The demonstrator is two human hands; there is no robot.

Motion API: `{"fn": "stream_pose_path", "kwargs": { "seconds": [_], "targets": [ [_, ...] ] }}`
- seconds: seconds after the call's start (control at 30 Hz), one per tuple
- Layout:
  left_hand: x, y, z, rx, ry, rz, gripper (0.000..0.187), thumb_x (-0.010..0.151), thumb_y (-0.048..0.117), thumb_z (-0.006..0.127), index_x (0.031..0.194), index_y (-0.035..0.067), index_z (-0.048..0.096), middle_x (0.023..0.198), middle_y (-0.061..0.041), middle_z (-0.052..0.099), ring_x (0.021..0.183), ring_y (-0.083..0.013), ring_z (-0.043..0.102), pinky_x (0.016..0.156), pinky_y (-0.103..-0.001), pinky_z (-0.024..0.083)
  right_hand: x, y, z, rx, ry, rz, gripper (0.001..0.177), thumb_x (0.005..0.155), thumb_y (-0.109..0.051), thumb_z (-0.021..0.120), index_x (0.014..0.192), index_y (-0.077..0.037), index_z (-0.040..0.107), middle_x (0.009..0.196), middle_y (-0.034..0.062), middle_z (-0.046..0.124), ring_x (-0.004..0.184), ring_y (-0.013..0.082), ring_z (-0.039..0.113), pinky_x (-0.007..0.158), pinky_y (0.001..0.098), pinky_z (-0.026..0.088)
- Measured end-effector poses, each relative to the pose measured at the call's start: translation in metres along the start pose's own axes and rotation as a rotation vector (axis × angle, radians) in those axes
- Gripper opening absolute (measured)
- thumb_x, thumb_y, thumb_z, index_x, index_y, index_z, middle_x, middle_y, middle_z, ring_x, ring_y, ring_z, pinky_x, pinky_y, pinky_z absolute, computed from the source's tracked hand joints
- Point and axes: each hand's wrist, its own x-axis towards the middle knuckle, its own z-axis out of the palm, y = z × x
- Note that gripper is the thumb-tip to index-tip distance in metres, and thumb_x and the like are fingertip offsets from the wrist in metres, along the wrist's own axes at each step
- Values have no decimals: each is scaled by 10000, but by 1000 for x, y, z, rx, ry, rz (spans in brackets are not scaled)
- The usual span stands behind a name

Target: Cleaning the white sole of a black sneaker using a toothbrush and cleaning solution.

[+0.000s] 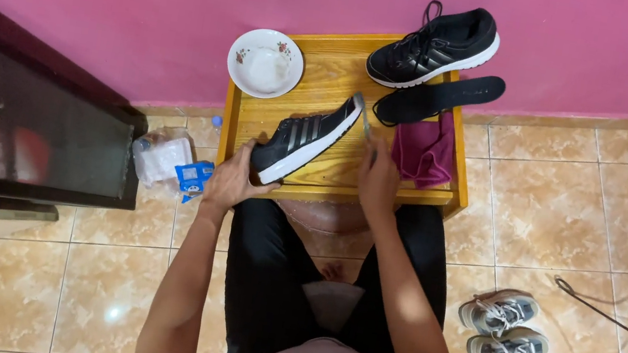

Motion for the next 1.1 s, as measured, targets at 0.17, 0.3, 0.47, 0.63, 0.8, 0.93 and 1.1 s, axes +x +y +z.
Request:
{"fn": "stream_pose_path", "kwargs": {
  "seconds": [0.17, 0.3, 0.47, 0.63, 0.8, 0.93, 1.1],
  "targets": [
    [2, -2, 0, -3, -7, -9, 1123, 694, 723, 775, 1521, 138, 290, 1328, -150, 611, 1076, -366, 703, 916, -491, 597, -12, -7, -1, 60, -12, 129, 237, 1099, -76, 466, 1290, -54, 604, 1292, 209, 665, 1200, 294, 610, 1073, 501, 456],
    [3, -1, -1, -2, -11, -17, 1116, 700, 732, 763, 1519, 137, 295, 1324, -144, 617, 1085, -356, 703, 915, -488, 596, -49, -31, -9, -77, -112, 78, 206, 1076, -63, 515, 1233, -27, 642, 1208, 201, 720, 1122, 316, 695, 984, 472, 557],
    [-1, 9, -10, -17, 11, 12, 1101, 723, 715, 756, 1524, 113, 300, 1309, -158, 611, 1075, -382, 697, 909, -505, 594, 7, 19, 8, -80, 40, -31, 171, 1098, -36, 491, 1217, -14, 612, 1070, 193, 734, 1008, 317, 698, 909, 468, 550],
    [-1, 20, -24, -26, -2, 18, 1101, 729, 709, 752, 1533, 120, 284, 1296, -158, 605, 1078, -389, 693, 910, -511, 593, -10, 4, -9, -95, -2, -9, 154, 1101, -61, 469, 1173, -66, 606, 966, 134, 727, 937, 270, 694, 872, 443, 553],
    [-1, 16, -19, -19, -36, 9, 1115, 719, 724, 737, 1541, 133, 270, 1319, -148, 589, 1100, -395, 683, 938, -525, 579, -27, -4, -13, -139, -37, 24, 195, 1095, -98, 501, 1234, -61, 634, 1093, 189, 722, 1070, 361, 687, 946, 484, 544],
    [-1, 23, -29, -21, -50, -14, 1118, 729, 734, 717, 1552, 146, 241, 1335, -139, 574, 1122, -395, 671, 953, -531, 573, 17, 28, 4, -69, 24, 15, 231, 1085, -113, 540, 1272, -16, 633, 1126, 252, 722, 1099, 430, 675, 970, 563, 519],
    [4, 14, -23, -47, -72, -48, 1117, 738, 733, 707, 1562, 149, 231, 1337, -129, 572, 1146, -380, 664, 963, -522, 569, 1, 26, 2, -10, 29, 8, 266, 1044, -94, 565, 1280, 9, 632, 1109, 368, 685, 1106, 574, 614, 961, 666, 488]
  ]
}}
